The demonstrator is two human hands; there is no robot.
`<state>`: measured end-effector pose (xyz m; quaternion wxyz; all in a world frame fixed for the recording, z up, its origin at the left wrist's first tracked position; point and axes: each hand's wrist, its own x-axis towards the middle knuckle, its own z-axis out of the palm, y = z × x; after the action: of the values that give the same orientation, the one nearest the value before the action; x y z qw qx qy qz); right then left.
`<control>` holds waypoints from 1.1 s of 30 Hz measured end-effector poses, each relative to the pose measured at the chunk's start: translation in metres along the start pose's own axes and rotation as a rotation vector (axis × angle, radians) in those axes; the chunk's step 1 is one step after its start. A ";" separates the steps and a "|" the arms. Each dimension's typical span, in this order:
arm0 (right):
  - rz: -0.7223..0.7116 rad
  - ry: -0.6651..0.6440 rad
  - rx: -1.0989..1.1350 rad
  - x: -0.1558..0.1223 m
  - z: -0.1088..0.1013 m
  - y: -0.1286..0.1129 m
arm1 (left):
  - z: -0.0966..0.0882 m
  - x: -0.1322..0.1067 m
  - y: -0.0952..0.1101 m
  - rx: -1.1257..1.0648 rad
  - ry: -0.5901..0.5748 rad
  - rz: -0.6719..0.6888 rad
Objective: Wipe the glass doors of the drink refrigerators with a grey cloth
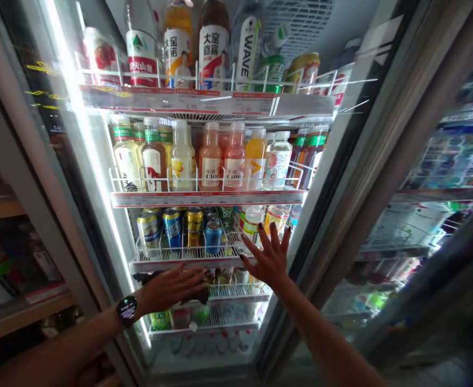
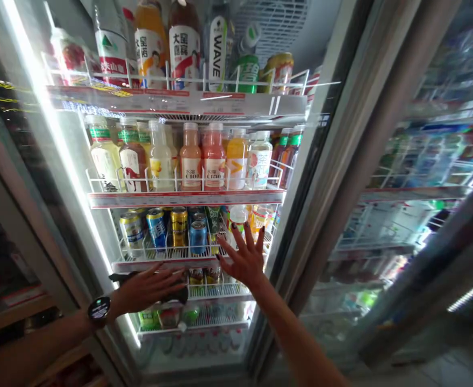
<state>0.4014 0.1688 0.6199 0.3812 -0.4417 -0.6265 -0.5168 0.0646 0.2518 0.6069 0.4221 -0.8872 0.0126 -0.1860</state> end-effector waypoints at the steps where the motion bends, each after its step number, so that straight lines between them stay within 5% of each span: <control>1: -0.002 -0.002 0.001 0.001 -0.001 0.000 | -0.009 0.006 -0.014 -0.001 0.003 -0.023; 5: -0.003 0.002 0.008 0.001 0.000 0.000 | -0.058 0.050 -0.084 0.038 0.121 -0.308; 7: 0.004 0.006 0.007 0.000 0.001 0.000 | -0.067 0.069 -0.097 0.057 0.185 -0.420; 10: 0.018 0.004 -0.008 -0.002 0.002 0.001 | -0.046 0.072 -0.065 0.048 0.148 -0.381; 14: 0.013 -0.008 -0.015 -0.004 0.002 0.002 | 0.004 0.041 0.006 -0.002 0.020 0.021; 16: 0.014 -0.028 -0.023 -0.006 0.002 0.003 | 0.011 0.031 0.015 -0.020 -0.032 0.217; 19: 0.022 -0.048 -0.047 -0.008 0.003 0.003 | -0.009 0.043 -0.020 -0.002 -0.048 0.243; 23: 0.025 -0.029 -0.029 -0.009 0.005 0.003 | -0.057 0.092 -0.089 0.054 0.065 -0.068; 25: 0.031 -0.023 -0.024 -0.009 0.005 0.003 | -0.063 0.109 -0.096 0.069 0.136 -0.238; 28: 0.040 -0.030 -0.031 -0.008 0.004 0.003 | -0.038 0.103 -0.059 0.053 0.133 -0.269; 31: 0.024 -0.020 -0.015 -0.006 0.003 0.003 | 0.002 0.071 -0.002 0.022 0.069 0.030; 33: 0.012 -0.004 0.003 -0.006 0.002 0.003 | 0.017 0.051 0.016 -0.003 0.045 0.253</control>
<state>0.4061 0.1704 0.6151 0.3838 -0.4460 -0.6251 -0.5128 0.1196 0.2451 0.6018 0.4407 -0.8746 0.1343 -0.1512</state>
